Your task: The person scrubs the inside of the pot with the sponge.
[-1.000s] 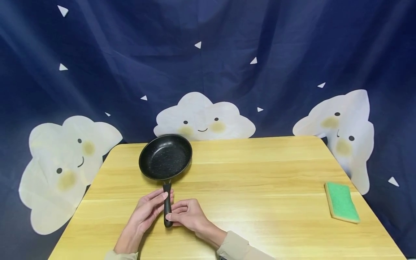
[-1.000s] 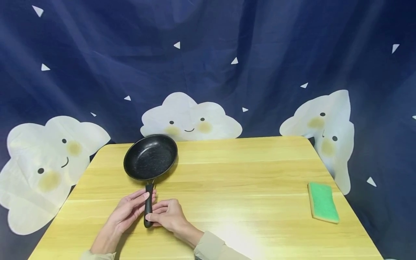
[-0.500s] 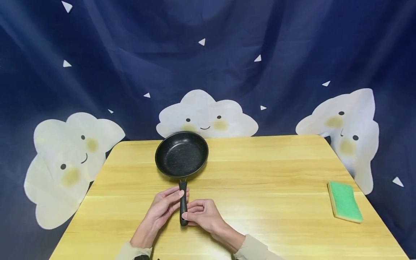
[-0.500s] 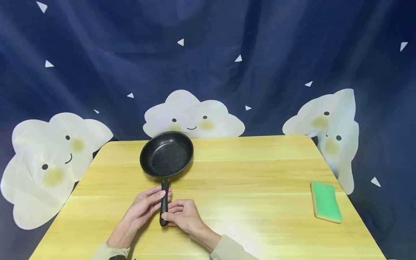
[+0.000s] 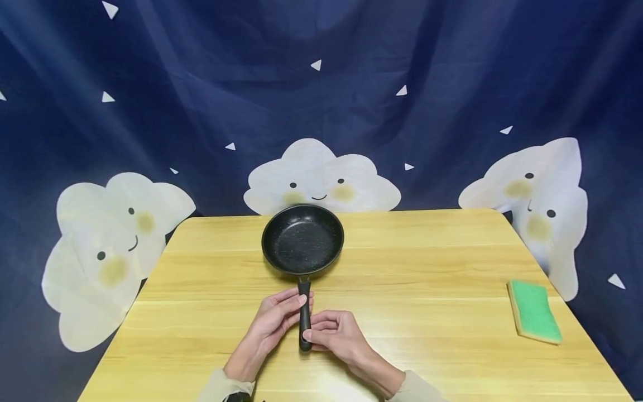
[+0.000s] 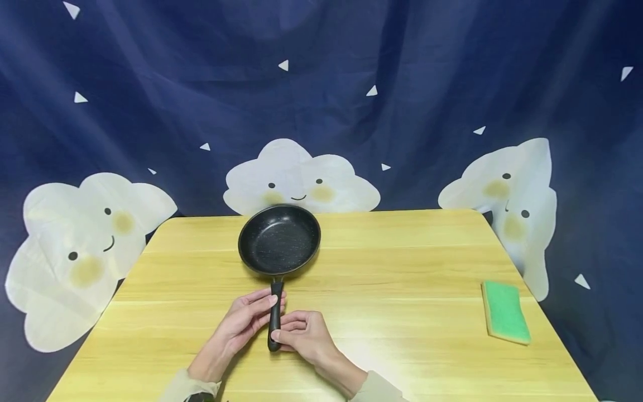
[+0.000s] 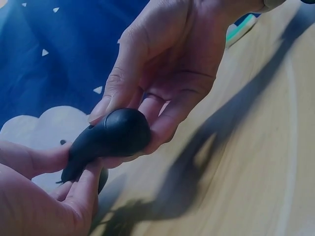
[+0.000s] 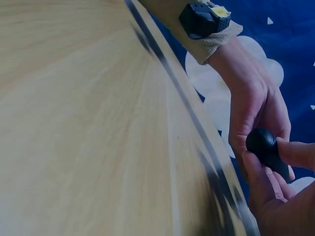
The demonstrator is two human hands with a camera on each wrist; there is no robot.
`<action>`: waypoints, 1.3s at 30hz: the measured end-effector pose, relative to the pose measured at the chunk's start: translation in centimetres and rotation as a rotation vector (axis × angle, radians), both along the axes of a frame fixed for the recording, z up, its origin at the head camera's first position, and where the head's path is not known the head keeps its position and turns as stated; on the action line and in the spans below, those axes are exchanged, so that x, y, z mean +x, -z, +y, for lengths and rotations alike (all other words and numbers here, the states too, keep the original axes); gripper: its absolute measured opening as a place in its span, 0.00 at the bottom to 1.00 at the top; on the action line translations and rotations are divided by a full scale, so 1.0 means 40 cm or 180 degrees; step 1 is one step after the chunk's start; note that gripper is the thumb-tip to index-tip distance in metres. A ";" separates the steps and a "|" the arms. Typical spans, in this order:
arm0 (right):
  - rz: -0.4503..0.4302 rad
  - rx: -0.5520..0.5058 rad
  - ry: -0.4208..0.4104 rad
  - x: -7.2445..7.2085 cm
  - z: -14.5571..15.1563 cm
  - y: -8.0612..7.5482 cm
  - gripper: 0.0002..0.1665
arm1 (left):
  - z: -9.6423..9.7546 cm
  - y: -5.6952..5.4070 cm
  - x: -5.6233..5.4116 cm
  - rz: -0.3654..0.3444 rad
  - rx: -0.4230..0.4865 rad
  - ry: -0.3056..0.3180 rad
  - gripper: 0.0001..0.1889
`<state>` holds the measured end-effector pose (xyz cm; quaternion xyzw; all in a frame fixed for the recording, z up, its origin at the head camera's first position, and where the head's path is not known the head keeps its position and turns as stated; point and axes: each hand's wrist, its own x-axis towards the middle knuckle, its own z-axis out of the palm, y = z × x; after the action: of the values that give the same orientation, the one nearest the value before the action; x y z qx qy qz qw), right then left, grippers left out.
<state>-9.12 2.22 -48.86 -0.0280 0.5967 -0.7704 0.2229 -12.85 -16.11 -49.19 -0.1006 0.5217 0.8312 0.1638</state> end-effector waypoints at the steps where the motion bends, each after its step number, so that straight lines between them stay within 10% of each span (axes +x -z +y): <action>1: -0.0005 -0.0006 0.0009 0.002 0.007 0.000 0.16 | 0.007 0.000 0.000 0.0026 0.0006 0.0030 0.27; 39: -0.0171 0.0135 0.0229 0.035 0.172 0.023 0.23 | 0.178 0.031 -0.010 -0.0015 0.0120 0.0376 0.22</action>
<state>-7.72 9.11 -49.77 0.0189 0.6073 -0.7655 0.2116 -13.25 -8.98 -50.44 -0.0685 0.5107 0.8295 0.2156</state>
